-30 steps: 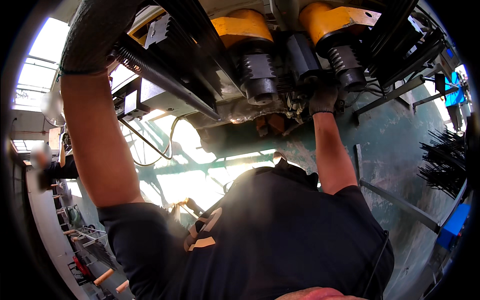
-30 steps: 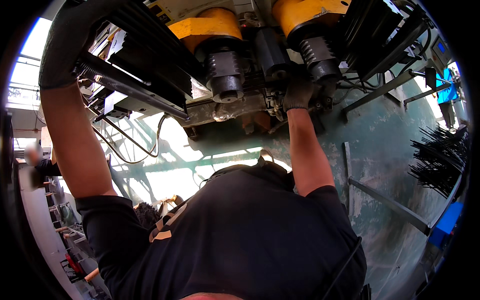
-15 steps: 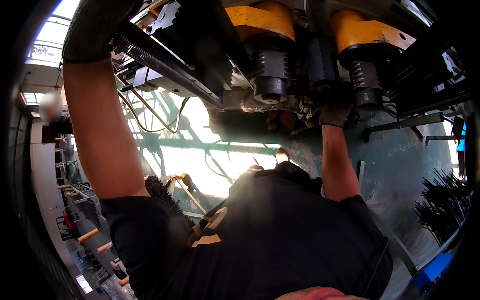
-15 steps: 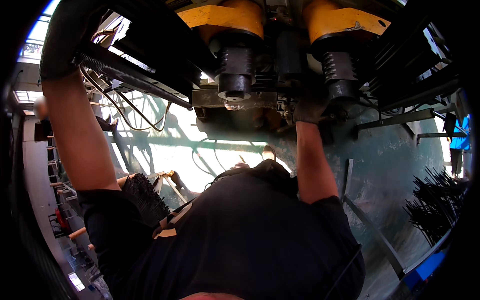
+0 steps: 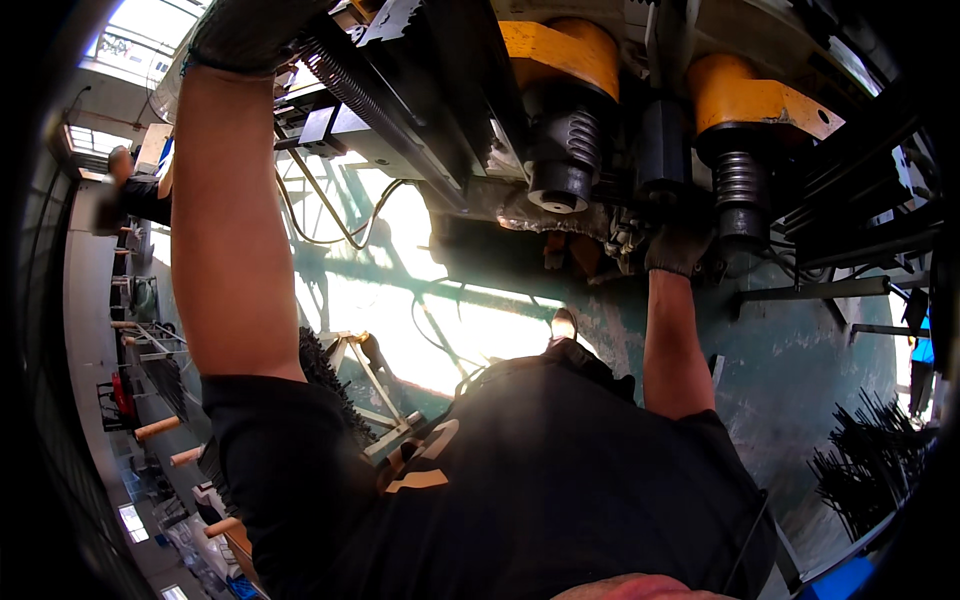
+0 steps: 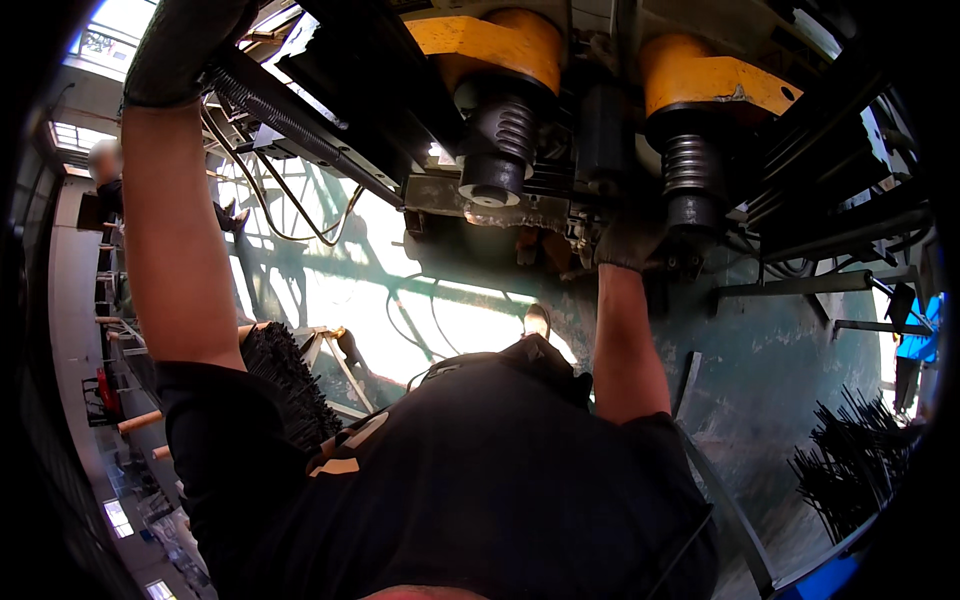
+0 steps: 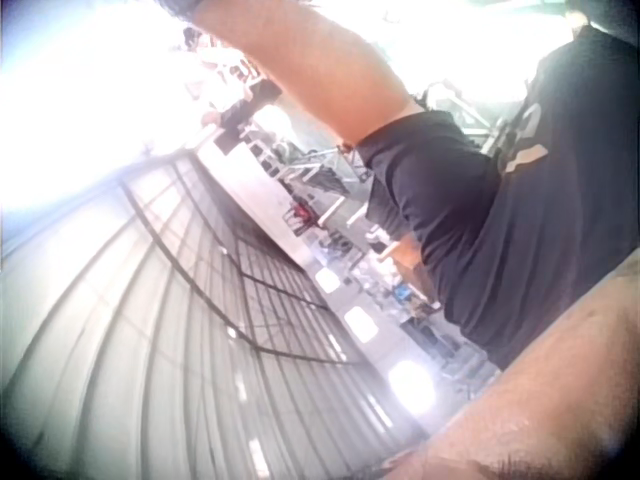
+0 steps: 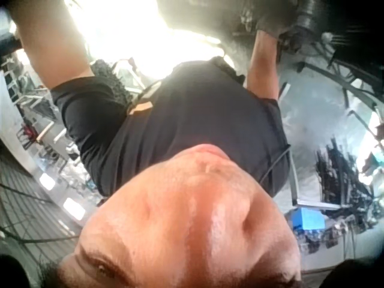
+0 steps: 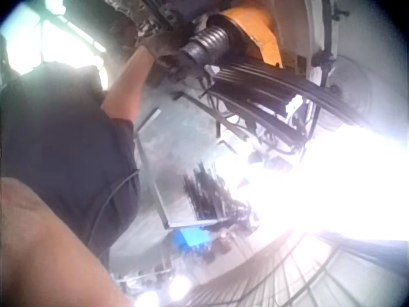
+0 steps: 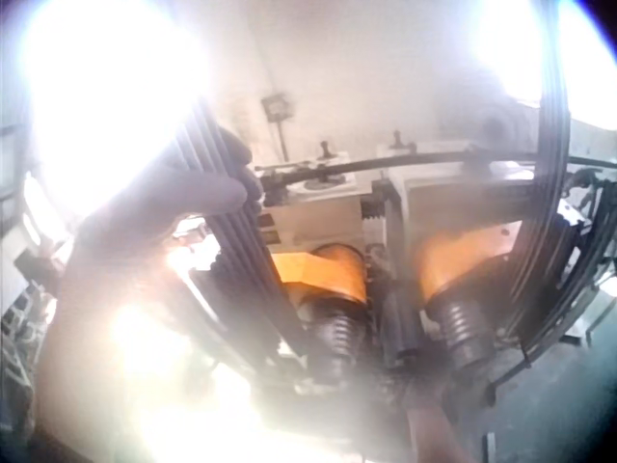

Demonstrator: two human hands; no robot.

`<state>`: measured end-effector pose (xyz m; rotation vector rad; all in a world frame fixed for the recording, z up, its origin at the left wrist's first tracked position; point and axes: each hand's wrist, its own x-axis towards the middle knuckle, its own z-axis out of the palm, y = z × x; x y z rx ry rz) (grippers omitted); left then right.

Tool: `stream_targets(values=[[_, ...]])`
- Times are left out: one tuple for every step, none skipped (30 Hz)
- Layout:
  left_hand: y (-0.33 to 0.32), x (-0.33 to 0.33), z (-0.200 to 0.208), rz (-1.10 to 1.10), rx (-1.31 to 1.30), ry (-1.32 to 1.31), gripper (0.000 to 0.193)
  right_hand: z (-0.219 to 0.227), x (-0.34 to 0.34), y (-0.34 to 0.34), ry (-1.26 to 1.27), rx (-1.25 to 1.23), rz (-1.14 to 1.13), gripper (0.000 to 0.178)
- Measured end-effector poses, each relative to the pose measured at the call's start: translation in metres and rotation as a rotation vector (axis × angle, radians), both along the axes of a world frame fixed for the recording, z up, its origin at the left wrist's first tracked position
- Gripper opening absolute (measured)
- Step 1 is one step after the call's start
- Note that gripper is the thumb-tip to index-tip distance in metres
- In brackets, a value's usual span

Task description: The person repeatedly picks up bundles of long metal rods from a floor rack, inserts them into a yellow bending machine, and operates the machine to bend the rods. The bent rods are then removed and placed onto a nearby rack. The process is repeated multiple times throughout the clip.

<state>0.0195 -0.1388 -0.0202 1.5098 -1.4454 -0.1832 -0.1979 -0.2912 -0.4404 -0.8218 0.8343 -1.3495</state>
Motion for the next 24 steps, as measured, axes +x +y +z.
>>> stream_targets(values=[[-0.002,0.000,-0.001,-0.007,0.001,-0.001,0.032,0.004,-0.002,0.001,0.025,-0.024,-0.007,0.025],[-0.005,0.001,-0.002,-0.013,0.003,-0.002,0.031,0.024,0.000,0.009,0.027,-0.012,-0.019,0.025],[-0.009,0.001,-0.003,-0.025,0.004,-0.003,0.031,0.035,-0.001,0.013,0.030,-0.001,-0.041,0.026],[-0.013,0.001,-0.003,-0.042,0.005,-0.005,0.031,0.031,-0.003,0.010,0.041,0.011,-0.060,0.026],[0.023,-0.004,0.009,0.060,0.018,-0.045,0.030,0.029,0.014,0.019,0.028,0.023,0.039,0.026],[0.029,-0.002,0.011,0.069,0.009,-0.051,0.030,0.013,0.011,0.010,0.343,-0.162,0.064,0.027],[0.036,-0.003,0.011,0.071,0.013,-0.074,0.029,-0.001,0.003,0.004,0.652,-0.342,0.027,0.029],[0.001,0.006,0.000,-0.051,0.005,-0.069,0.029,0.001,-0.027,-0.004,1.039,-0.462,-0.058,0.033],[0.042,-0.002,0.014,0.064,0.023,-0.127,0.029,0.017,-0.009,0.014,1.296,-0.698,0.011,0.037],[0.057,0.000,0.020,0.099,0.015,-0.159,0.028,0.025,-0.008,0.022,1.315,-0.804,-0.061,0.036],[0.077,-0.002,0.025,0.137,0.003,-0.189,0.028,0.035,-0.012,0.037,1.090,-0.645,-0.038,0.036],[0.066,0.005,0.019,0.062,-0.042,-0.180,0.028,0.043,-0.032,0.046,0.725,-0.364,-0.095,0.035],[0.076,0.005,0.018,0.063,-0.060,-0.184,0.027,0.067,-0.036,0.069,0.208,-0.005,-0.134,0.035],[0.102,0.003,0.021,0.113,-0.078,-0.191,0.027,0.087,-0.039,0.095,0.023,0.134,-0.131,0.035],[0.123,0.002,0.018,0.139,-0.100,-0.177,0.027,0.090,-0.046,0.114,0.078,0.080,-0.089,0.038],[0.149,-0.001,0.015,0.176,-0.120,-0.161,0.027,0.088,-0.050,0.129,0.057,0.093,-0.052,0.038],[0.179,-0.003,0.012,0.224,-0.141,-0.142,0.027,0.086,-0.053,0.142,0.043,0.107,-0.006,0.039],[0.209,-0.008,0.008,0.267,-0.177,-0.134,0.026,0.081,-0.054,0.146,-0.050,0.194,0.027,0.039],[0.241,-0.010,-0.002,0.313,-0.223,-0.102,0.026,0.060,-0.055,0.144,0.186,-0.064,0.081,0.039],[0.273,-0.014,-0.015,0.362,-0.330,-0.193,0.021,0.036,-0.055,0.142,0.387,-0.322,0.087,0.040],[0.304,-0.021,-0.023,0.358,-0.374,-0.044,0.017,0.026,-0.049,0.142,0.516,-0.540,0.105,0.040],[0.337,-0.034,-0.031,0.373,-0.422,0.098,0.013,0.028,-0.029,0.155,0.668,-0.696,0.110,0.041],[0.363,-0.045,-0.043,0.453,-0.492,0.114,0.009,0.033,-0.013,0.167,0.817,-0.854,0.066,0.041],[0.394,-0.056,-0.052,0.475,-0.505,0.212,0.008,0.074,0.003,0.204,0.595,-0.487,0.203,0.040]])
